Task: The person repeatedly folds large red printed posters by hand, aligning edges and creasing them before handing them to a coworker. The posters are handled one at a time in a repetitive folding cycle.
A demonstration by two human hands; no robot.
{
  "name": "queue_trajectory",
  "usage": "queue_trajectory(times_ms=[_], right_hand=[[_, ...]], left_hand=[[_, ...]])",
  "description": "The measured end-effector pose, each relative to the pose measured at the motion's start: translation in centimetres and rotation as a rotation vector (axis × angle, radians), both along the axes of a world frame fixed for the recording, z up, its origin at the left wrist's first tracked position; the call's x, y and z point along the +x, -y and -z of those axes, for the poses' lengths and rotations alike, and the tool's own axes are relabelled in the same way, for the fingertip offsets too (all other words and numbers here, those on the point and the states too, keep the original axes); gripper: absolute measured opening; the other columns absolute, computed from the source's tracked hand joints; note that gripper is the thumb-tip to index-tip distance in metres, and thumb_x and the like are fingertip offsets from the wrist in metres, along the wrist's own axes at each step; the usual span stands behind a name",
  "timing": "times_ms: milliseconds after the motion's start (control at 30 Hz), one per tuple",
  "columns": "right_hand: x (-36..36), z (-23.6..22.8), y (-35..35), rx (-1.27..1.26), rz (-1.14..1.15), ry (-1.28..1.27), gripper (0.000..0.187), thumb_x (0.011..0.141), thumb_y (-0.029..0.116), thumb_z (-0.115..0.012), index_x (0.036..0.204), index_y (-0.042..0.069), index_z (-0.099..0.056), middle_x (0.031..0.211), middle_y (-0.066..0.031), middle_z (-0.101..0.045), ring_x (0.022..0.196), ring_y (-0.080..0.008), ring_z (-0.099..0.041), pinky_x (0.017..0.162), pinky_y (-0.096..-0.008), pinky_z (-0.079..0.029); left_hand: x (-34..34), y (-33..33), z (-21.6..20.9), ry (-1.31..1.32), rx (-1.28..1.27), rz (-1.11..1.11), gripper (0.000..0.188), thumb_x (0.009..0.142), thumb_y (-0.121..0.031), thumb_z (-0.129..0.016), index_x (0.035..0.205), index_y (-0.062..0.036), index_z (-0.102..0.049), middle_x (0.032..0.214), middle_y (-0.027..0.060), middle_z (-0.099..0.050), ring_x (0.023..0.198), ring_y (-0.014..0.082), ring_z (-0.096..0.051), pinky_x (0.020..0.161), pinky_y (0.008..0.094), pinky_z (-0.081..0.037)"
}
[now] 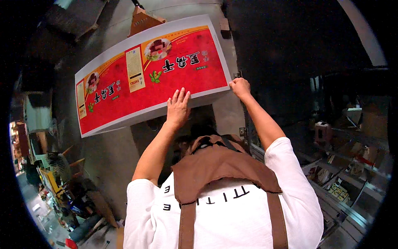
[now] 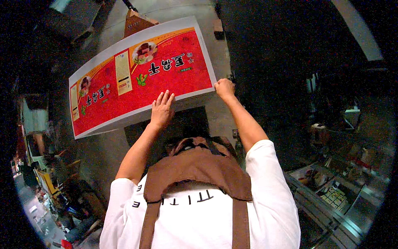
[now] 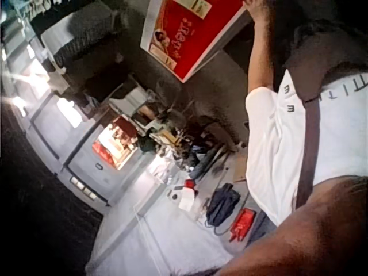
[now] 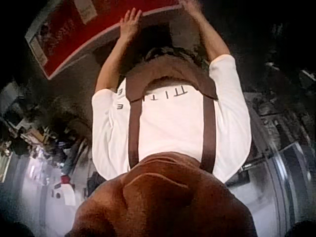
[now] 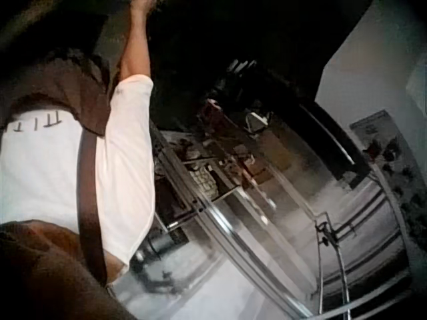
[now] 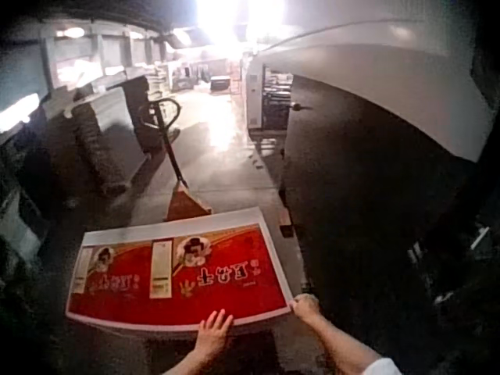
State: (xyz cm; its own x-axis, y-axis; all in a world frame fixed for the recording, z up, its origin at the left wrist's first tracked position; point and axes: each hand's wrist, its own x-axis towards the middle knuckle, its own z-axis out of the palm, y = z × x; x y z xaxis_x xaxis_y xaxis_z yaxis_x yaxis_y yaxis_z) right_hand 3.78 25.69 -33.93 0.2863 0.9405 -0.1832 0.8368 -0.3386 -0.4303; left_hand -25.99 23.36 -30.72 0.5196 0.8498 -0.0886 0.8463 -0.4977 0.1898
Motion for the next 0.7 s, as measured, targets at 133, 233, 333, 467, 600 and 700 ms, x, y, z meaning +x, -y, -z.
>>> queue_trajectory(times_ms=[133,233,333,467,600,700], right_hand=[[0.2,-0.6,-0.8,-0.092,-0.043,0.089,0.022,0.073,0.027,-0.060,0.082,0.009,-0.069,0.083,-0.0145,-0.064,0.079,-0.0314,-0.062,0.073,-0.0398,-0.048],[-0.2,-1.2,-0.6,-0.054,0.002,0.057,0.022,0.073,0.027,-0.060,0.082,0.009,-0.069,0.082,-0.0145,-0.064,0.079,-0.0312,-0.062,0.073,-0.0404,-0.048],[-0.3,-1.7,-0.5,-0.065,-0.020,0.058,0.022,0.073,0.027,-0.061,0.082,0.008,-0.069,0.082,-0.0147,-0.064,0.079,-0.0312,-0.062,0.073,-0.0404,-0.048],[0.0,-2.8,-0.6,-0.099,-0.050,0.079,0.023,0.072,0.029,-0.062,0.079,0.008,-0.068,0.081,-0.0151,-0.064,0.077,-0.0311,-0.062,0.072,-0.0396,-0.048],[1.5,-2.3,-0.6,-0.008,-0.064,-0.085,0.027,0.074,0.030,-0.061,0.081,0.005,-0.065,0.078,-0.0145,-0.063,0.068,-0.0292,-0.061,0.065,-0.0395,-0.049],[1.3,-0.9,-0.9,-0.101,0.155,-0.649,0.030,0.076,0.032,-0.063,0.082,0.003,-0.062,0.073,-0.0098,-0.061,0.061,-0.0219,-0.058,0.057,-0.0361,-0.048]], left_hand=[[0.2,-0.2,0.0,0.001,-0.037,-0.024,0.066,0.075,-0.024,-0.062,0.133,-0.0144,-0.031,0.141,0.0100,-0.024,0.130,0.0296,-0.022,0.100,0.0519,-0.025],[0.3,-0.2,-0.2,-0.005,-0.055,-0.037,0.067,0.075,-0.025,-0.062,0.133,-0.0144,-0.031,0.141,0.0102,-0.023,0.130,0.0298,-0.021,0.100,0.0523,-0.024],[0.1,-0.2,0.0,-0.017,-0.046,-0.026,0.069,0.074,-0.026,-0.063,0.134,-0.0150,-0.030,0.142,0.0097,-0.022,0.130,0.0304,-0.021,0.100,0.0514,-0.025],[0.5,-0.4,-0.4,0.014,-0.065,-0.021,0.068,0.075,-0.027,-0.063,0.134,-0.0156,-0.029,0.142,0.0094,-0.021,0.130,0.0313,-0.021,0.099,0.0514,-0.026],[0.6,-0.5,-0.6,0.166,-0.086,-0.051,0.055,0.077,-0.023,-0.060,0.127,-0.0116,-0.040,0.136,0.0117,-0.030,0.127,0.0304,-0.026,0.100,0.0512,-0.025],[0.4,-0.4,-0.7,0.454,-0.147,-0.134,0.035,0.080,-0.019,-0.058,0.113,-0.0075,-0.053,0.119,0.0131,-0.049,0.112,0.0281,-0.045,0.093,0.0427,-0.036]])
